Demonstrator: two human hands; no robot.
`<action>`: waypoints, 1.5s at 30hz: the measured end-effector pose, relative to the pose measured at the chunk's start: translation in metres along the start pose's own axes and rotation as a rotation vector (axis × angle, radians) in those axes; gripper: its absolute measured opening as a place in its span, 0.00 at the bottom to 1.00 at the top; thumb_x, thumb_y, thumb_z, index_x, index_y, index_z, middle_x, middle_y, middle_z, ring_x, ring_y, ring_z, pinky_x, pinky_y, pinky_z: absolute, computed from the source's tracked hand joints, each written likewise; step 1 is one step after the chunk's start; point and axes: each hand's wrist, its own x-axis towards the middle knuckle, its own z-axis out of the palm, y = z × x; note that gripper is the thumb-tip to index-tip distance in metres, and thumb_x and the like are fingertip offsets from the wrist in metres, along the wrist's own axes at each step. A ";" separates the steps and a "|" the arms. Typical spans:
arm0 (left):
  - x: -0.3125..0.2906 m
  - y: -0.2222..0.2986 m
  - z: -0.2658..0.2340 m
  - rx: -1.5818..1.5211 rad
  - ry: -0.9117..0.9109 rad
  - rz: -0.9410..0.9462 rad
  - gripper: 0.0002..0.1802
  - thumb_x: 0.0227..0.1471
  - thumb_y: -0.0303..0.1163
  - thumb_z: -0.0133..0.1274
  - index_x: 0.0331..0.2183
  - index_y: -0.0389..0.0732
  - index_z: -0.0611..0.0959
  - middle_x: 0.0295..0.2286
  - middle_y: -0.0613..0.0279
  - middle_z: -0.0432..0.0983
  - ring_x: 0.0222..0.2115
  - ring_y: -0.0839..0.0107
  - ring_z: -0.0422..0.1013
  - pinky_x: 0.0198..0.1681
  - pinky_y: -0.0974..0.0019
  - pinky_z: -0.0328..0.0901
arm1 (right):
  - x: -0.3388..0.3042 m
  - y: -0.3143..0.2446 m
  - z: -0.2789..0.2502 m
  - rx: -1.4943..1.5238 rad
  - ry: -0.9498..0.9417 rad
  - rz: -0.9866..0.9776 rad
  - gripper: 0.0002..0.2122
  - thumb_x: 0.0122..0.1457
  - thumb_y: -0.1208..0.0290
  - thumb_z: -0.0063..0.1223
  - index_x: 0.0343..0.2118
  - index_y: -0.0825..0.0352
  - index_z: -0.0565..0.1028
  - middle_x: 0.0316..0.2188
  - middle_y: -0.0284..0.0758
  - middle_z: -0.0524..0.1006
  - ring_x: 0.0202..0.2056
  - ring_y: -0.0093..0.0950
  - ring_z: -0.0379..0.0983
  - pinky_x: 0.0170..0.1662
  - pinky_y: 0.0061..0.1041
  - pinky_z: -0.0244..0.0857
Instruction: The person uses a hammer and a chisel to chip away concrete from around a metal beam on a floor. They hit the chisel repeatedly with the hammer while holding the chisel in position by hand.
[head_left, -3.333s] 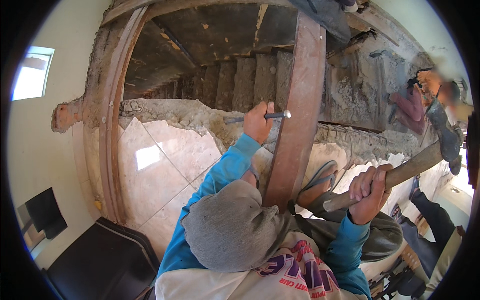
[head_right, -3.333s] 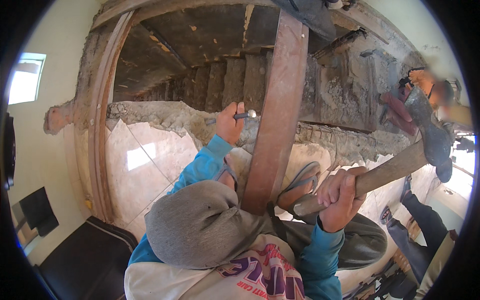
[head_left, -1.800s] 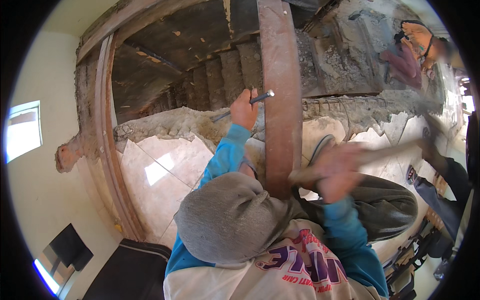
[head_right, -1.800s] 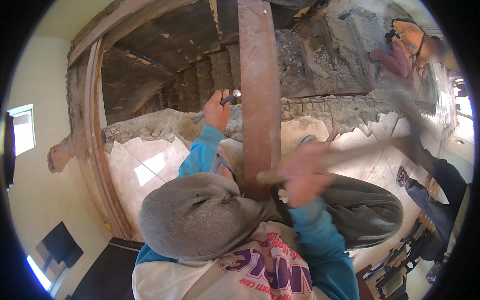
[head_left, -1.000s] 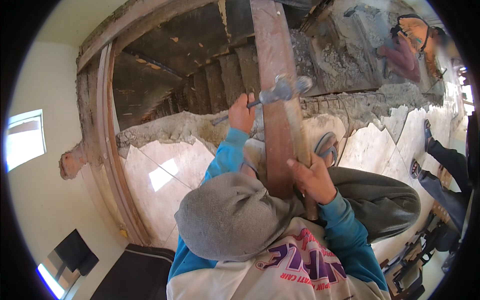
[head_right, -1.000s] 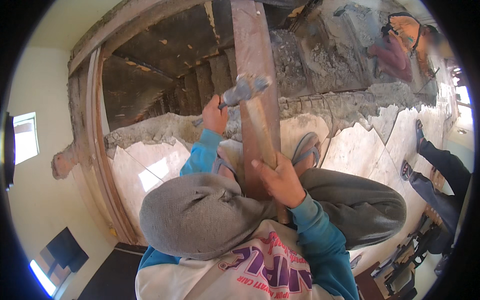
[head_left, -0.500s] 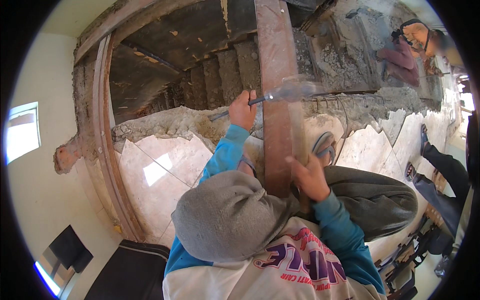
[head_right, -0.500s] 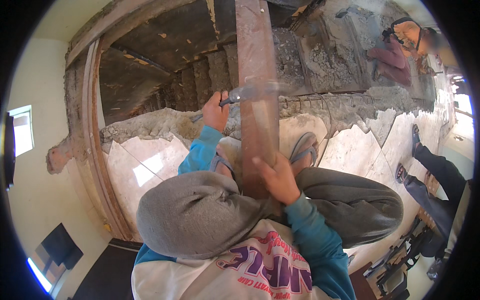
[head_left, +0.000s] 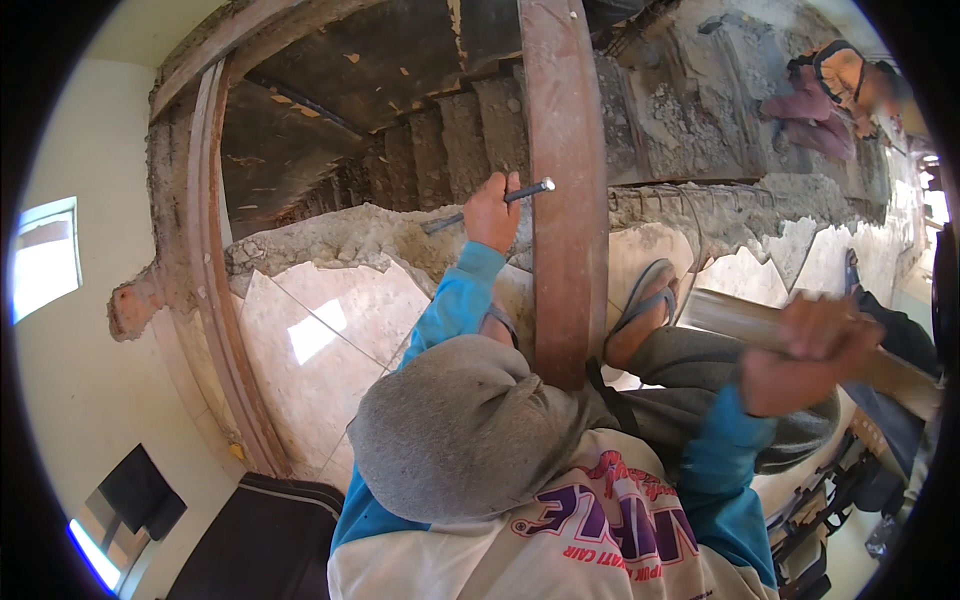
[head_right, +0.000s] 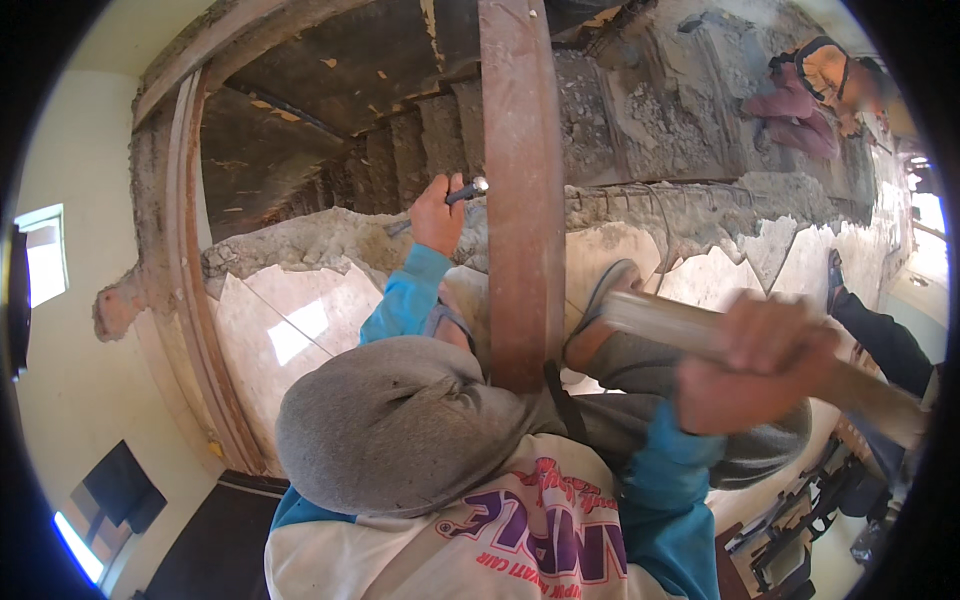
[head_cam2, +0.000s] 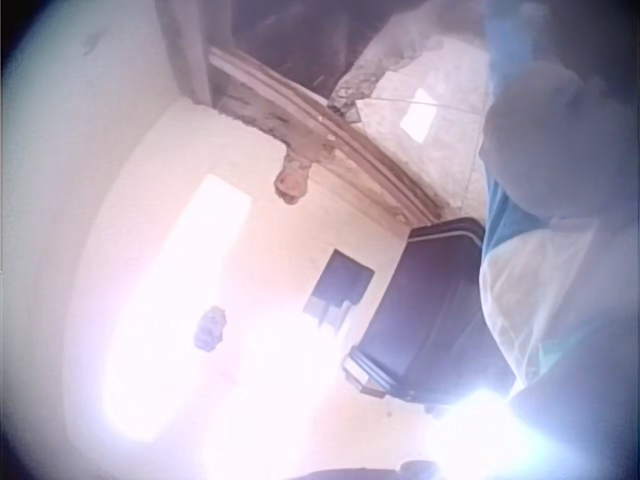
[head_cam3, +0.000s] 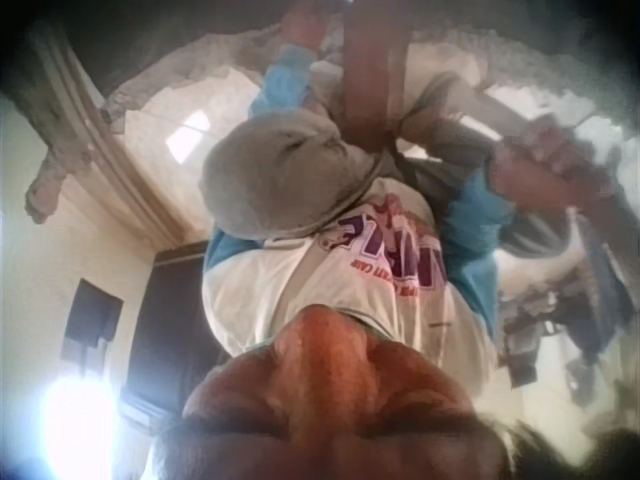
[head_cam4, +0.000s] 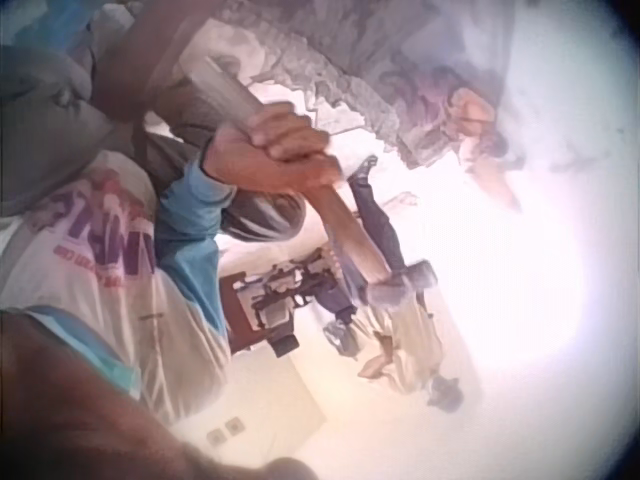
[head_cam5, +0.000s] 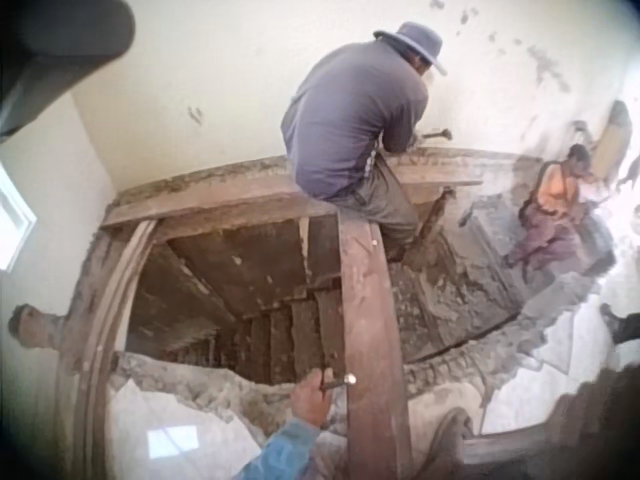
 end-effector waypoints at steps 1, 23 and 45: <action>0.000 0.001 0.003 -0.012 -0.002 0.011 0.19 0.56 0.40 0.47 0.20 0.37 0.66 0.18 0.44 0.65 0.21 0.41 0.62 0.22 0.49 0.56 | -0.027 0.028 -0.015 0.118 -0.047 0.091 0.13 0.64 0.64 0.37 0.21 0.57 0.60 0.14 0.24 0.54 0.14 0.17 0.50 0.16 0.14 0.47; 0.001 0.000 0.004 0.044 -0.044 0.019 0.19 0.55 0.41 0.47 0.19 0.39 0.66 0.17 0.45 0.67 0.21 0.43 0.65 0.22 0.47 0.56 | -0.099 0.093 -0.047 -0.727 -0.210 0.559 0.10 0.57 0.64 0.49 0.30 0.67 0.72 0.22 0.32 0.70 0.24 0.22 0.65 0.31 0.24 0.63; 0.008 -0.015 -0.004 -0.141 -0.195 -0.074 0.20 0.47 0.42 0.56 0.17 0.38 0.70 0.15 0.46 0.64 0.20 0.43 0.61 0.20 0.51 0.56 | -0.096 0.077 -0.025 -0.687 -0.181 1.144 0.09 0.57 0.66 0.53 0.31 0.67 0.70 0.14 0.23 0.64 0.13 0.15 0.58 0.16 0.17 0.54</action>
